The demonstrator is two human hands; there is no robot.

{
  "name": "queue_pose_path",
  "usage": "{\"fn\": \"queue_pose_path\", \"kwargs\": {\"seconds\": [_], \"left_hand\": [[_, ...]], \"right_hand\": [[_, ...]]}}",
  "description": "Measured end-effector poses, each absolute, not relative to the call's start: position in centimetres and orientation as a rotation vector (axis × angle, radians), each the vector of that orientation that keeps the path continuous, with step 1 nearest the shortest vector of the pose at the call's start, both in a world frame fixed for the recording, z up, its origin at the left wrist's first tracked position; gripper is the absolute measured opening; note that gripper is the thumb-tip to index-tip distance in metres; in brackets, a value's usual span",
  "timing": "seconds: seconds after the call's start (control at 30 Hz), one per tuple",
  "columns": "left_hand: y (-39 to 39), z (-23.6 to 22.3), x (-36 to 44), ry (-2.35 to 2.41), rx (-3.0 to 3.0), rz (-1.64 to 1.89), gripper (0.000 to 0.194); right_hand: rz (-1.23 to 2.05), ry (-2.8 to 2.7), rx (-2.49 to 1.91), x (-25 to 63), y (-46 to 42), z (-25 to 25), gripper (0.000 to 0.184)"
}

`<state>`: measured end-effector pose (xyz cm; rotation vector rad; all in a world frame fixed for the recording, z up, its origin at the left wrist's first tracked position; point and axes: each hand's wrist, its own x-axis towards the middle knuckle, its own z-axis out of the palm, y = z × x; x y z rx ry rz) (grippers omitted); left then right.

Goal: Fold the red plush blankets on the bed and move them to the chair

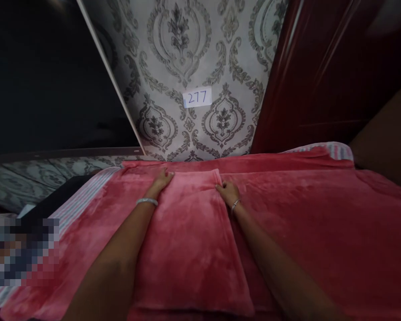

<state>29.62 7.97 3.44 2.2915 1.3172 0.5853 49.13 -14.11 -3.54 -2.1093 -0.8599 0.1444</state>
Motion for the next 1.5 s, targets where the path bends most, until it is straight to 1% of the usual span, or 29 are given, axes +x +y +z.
{"fn": "queue_pose_path", "kwargs": {"seconds": [0.13, 0.23, 0.3, 0.47, 0.6, 0.63, 0.77, 0.83, 1.03, 1.17, 1.27, 1.37, 1.5], "left_hand": [[10.1, 1.7, 30.4, 1.395, 2.353, 0.439, 0.030], [10.3, 0.6, 30.4, 1.494, 2.382, 0.465, 0.036], [10.2, 0.2, 30.3, 1.542, 2.393, 0.511, 0.041], [9.9, 0.1, 29.9, 1.518, 2.434, 0.494, 0.037], [9.6, 0.5, 29.6, 1.481, 2.457, 0.477, 0.039], [9.6, 0.6, 29.6, 1.478, 2.459, 0.475, 0.040], [9.1, 0.8, 29.8, 1.468, 2.447, 0.477, 0.046], [8.9, 0.9, 29.9, 1.460, 2.449, 0.473, 0.048], [8.1, 1.9, 29.7, 1.414, 2.531, 0.443, 0.051], [7.3, 3.6, 31.2, 1.319, 2.649, 0.432, 0.044], [5.8, 4.5, 34.8, 1.104, 2.761, 0.412, 0.035], [3.7, 4.0, 39.7, 0.826, 2.803, 0.327, 0.027], [2.1, 2.4, 44.3, 0.633, 2.763, 0.244, 0.026]], "right_hand": [[0.110, -0.873, -1.969, 48.8, -14.4, -4.2, 0.025], [0.070, -0.869, -1.820, 48.7, -14.2, -4.2, 0.022], [0.066, -0.840, -1.808, 48.9, -13.9, -4.2, 0.020], [0.149, -0.823, -1.906, 49.6, -13.6, -4.4, 0.023], [0.168, -0.848, -1.806, 49.5, -13.7, -4.7, 0.011], [0.166, -0.849, -1.751, 49.4, -13.8, -4.7, 0.011], [0.144, -0.865, -1.598, 48.9, -14.1, -4.4, 0.051], [0.127, -0.871, -1.644, 48.8, -14.2, -4.1, 0.060], [0.157, -0.892, -1.799, 49.3, -13.9, -4.2, 0.057], [0.169, -0.853, -1.795, 49.2, -13.7, -4.2, 0.055], [0.164, -0.828, -1.803, 49.0, -13.7, -4.1, 0.051], [0.162, -0.811, -1.797, 49.1, -13.7, -4.1, 0.052], [0.188, -0.794, -1.796, 49.3, -13.6, -4.2, 0.058]]}}
